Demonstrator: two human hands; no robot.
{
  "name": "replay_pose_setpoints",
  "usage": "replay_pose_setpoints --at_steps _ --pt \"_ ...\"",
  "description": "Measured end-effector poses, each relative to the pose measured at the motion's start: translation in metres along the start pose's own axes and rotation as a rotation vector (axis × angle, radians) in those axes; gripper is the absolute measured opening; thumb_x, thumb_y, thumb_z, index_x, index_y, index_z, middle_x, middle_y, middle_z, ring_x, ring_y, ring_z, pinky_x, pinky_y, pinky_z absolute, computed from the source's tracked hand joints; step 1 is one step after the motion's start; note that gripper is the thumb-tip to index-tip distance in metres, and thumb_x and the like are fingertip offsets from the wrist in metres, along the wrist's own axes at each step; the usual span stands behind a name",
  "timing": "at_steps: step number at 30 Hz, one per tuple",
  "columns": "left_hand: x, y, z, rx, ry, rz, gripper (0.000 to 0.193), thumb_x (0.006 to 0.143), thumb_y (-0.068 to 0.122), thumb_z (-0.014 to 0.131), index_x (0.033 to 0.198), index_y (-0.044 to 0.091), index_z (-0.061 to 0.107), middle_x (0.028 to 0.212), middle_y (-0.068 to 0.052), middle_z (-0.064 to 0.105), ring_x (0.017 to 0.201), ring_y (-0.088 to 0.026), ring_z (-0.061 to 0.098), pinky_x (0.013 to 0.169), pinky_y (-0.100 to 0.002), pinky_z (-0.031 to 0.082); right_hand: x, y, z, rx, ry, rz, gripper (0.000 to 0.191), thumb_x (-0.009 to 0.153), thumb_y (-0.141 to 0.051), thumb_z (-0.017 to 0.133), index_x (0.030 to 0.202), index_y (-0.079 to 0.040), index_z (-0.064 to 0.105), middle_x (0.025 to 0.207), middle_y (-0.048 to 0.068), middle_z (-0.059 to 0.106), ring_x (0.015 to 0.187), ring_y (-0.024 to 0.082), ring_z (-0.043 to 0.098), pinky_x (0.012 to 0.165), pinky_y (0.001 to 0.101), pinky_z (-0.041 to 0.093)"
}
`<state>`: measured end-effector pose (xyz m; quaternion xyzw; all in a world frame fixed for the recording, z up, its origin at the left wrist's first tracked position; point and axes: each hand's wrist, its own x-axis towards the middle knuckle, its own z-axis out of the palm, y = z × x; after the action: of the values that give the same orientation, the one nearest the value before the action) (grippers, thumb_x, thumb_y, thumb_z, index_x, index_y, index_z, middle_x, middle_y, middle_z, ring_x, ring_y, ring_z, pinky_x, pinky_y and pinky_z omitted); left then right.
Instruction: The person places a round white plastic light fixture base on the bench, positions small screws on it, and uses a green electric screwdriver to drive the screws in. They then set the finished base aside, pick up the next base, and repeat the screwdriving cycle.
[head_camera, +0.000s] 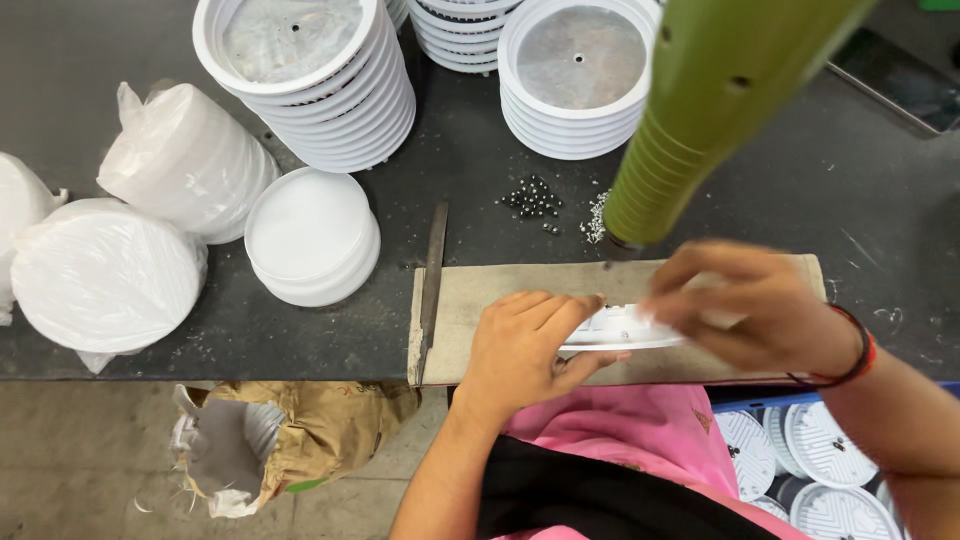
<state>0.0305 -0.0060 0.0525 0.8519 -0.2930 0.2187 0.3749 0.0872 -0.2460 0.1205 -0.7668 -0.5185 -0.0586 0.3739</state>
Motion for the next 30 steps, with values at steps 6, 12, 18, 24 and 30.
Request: replay_pose_setpoints --at_steps 6,12,18,24,30 --pt "-0.002 0.005 0.002 0.016 0.008 -0.001 0.045 0.083 0.037 0.085 0.111 0.006 0.070 0.088 -0.004 0.070 0.078 -0.023 0.067 0.071 -0.038 0.052 0.032 -0.005 0.013 0.383 0.381 0.155 0.062 0.078 -0.008 0.080 0.129 0.005 0.048 0.111 0.010 0.064 0.100 0.014 0.062 0.087 0.0297 0.053" --pt "-0.002 0.009 0.002 0.021 0.041 -0.014 0.046 0.082 0.038 0.085 0.112 0.006 0.070 0.091 -0.004 0.071 0.078 -0.023 0.067 0.072 -0.037 0.053 0.016 -0.015 0.023 0.815 0.554 0.234 0.030 0.097 0.002 0.070 0.121 0.001 0.052 0.085 0.014 0.063 0.065 0.016 0.060 0.059 0.0285 0.050" --pt "-0.001 0.009 0.004 0.011 0.047 -0.017 0.045 0.082 0.037 0.085 0.112 0.007 0.069 0.092 -0.005 0.072 0.081 -0.024 0.069 0.073 -0.037 0.054 0.011 -0.029 0.027 0.997 0.601 0.208 0.034 0.097 -0.003 0.068 0.123 -0.006 0.047 0.083 0.011 0.055 0.059 0.015 0.054 0.058 0.0306 0.050" --pt "0.001 0.010 0.004 0.008 0.069 -0.009 0.045 0.083 0.038 0.085 0.111 0.007 0.068 0.094 -0.005 0.072 0.082 -0.024 0.069 0.074 -0.037 0.054 0.007 -0.025 0.036 0.949 0.552 0.172 0.033 0.102 -0.002 0.070 0.124 -0.006 0.046 0.083 0.012 0.057 0.065 0.015 0.055 0.064 0.0317 0.051" --pt "0.002 0.007 0.005 0.027 0.032 -0.018 0.044 0.083 0.038 0.084 0.111 0.008 0.069 0.093 -0.004 0.073 0.081 -0.024 0.069 0.073 -0.038 0.054 0.000 -0.018 0.037 0.876 0.509 0.209 0.035 0.099 0.003 0.069 0.123 -0.007 0.045 0.083 0.013 0.059 0.066 0.015 0.057 0.062 0.0285 0.050"
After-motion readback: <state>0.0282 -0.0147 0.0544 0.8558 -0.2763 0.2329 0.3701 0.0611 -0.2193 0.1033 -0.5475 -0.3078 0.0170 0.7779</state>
